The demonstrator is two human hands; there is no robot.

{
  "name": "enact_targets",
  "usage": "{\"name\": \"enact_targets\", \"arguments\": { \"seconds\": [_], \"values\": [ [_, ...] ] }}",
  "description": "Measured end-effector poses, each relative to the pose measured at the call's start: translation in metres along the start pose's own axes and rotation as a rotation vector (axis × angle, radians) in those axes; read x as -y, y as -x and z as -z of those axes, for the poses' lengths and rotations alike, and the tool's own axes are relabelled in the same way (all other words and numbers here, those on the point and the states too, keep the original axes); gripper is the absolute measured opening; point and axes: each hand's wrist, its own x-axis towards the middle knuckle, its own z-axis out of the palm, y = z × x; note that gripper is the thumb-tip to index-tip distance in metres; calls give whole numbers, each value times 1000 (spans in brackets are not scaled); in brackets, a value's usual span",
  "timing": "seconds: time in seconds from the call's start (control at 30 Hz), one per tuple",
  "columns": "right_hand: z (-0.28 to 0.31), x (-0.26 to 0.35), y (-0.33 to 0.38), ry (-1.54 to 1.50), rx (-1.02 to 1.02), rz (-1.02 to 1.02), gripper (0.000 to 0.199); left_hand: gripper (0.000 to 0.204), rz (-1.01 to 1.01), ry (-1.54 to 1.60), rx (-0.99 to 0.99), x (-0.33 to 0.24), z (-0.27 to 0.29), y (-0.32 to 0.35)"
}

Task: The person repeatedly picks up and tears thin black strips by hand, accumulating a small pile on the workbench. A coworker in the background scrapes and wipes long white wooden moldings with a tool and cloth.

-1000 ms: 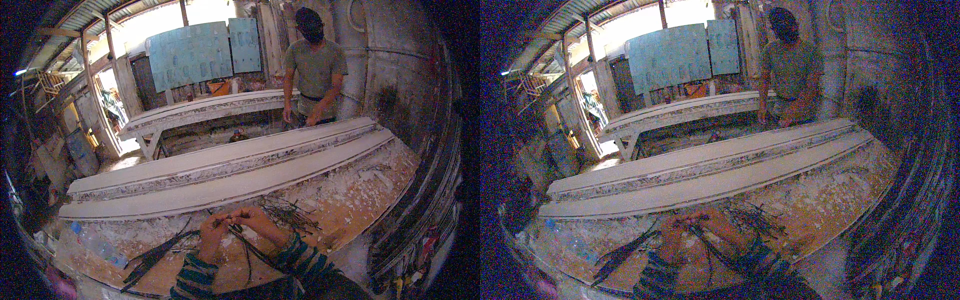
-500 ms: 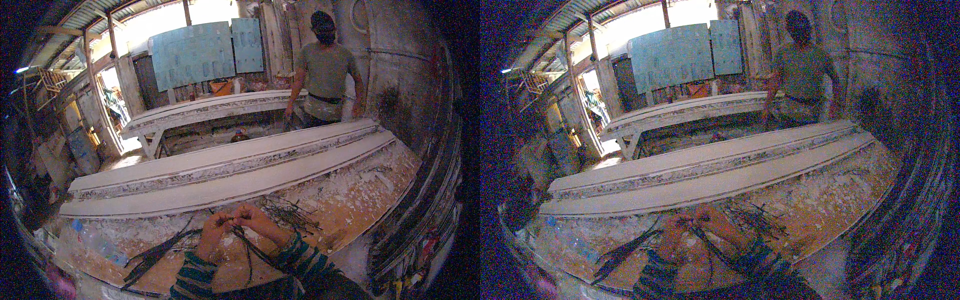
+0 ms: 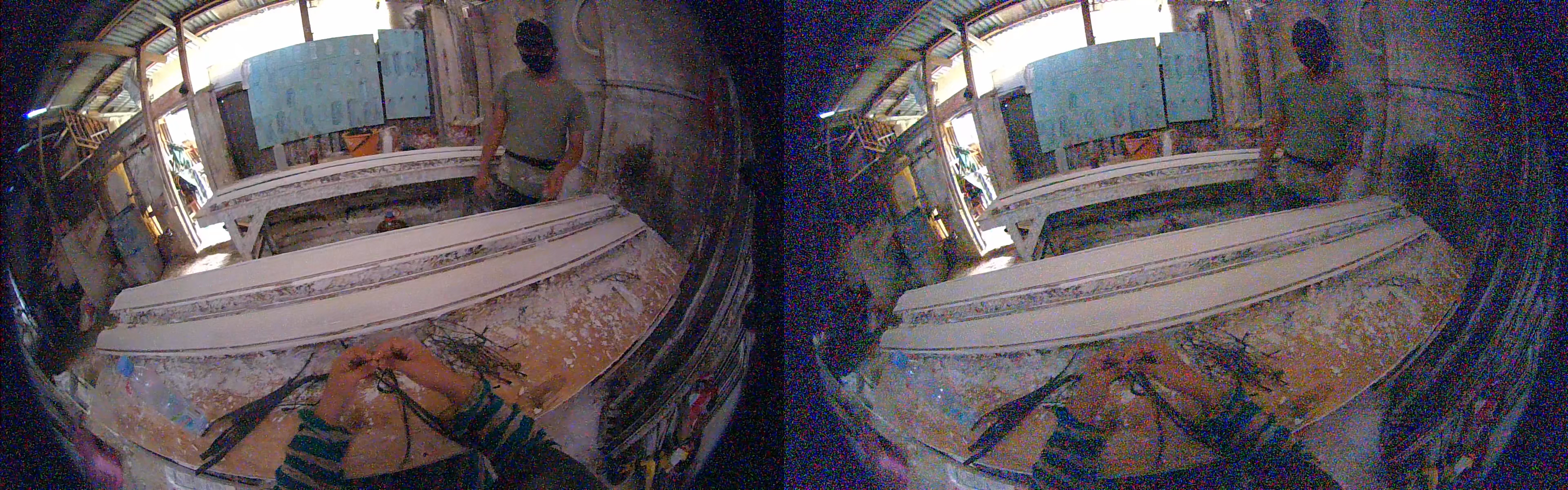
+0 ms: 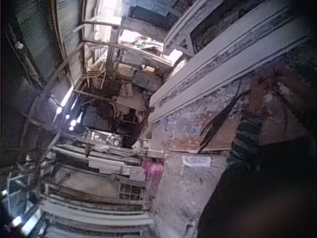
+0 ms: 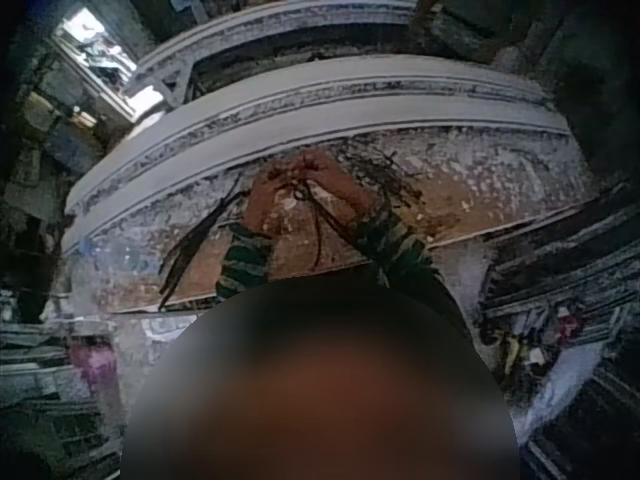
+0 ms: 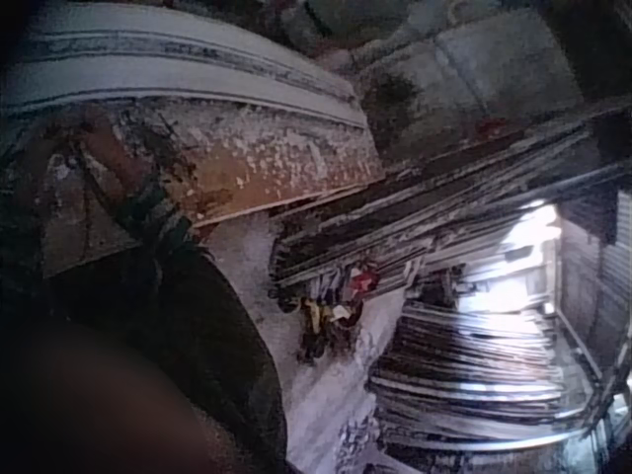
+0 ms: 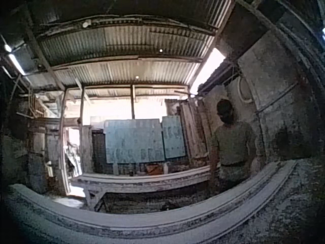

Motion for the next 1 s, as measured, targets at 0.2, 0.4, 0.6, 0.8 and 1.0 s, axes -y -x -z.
{"name": "enact_targets", "arguments": {
  "seconds": [0.2, 0.4, 0.6, 0.8, 1.0],
  "values": [
    [-5, -1, 4, -108, -58, 13, 12, 10, -176, -32, -161, -1, 3, -2],
    [-13, 3, 2, -26, -55, 248, 20, 15, -177, -115, -165, -10, 2, 0],
    [-6, 20, 6, 20, -15, -25, 21, 12, -232, -170, -245, -16, 1, 2],
    [-6, 15, 7, 588, -65, 19, 23, 9, -204, -15, -213, -16, -8, 0],
    [-16, 33, 11, 582, -122, 59, 20, 11, -160, 95, -103, -23, -12, 10]
  ]
}}
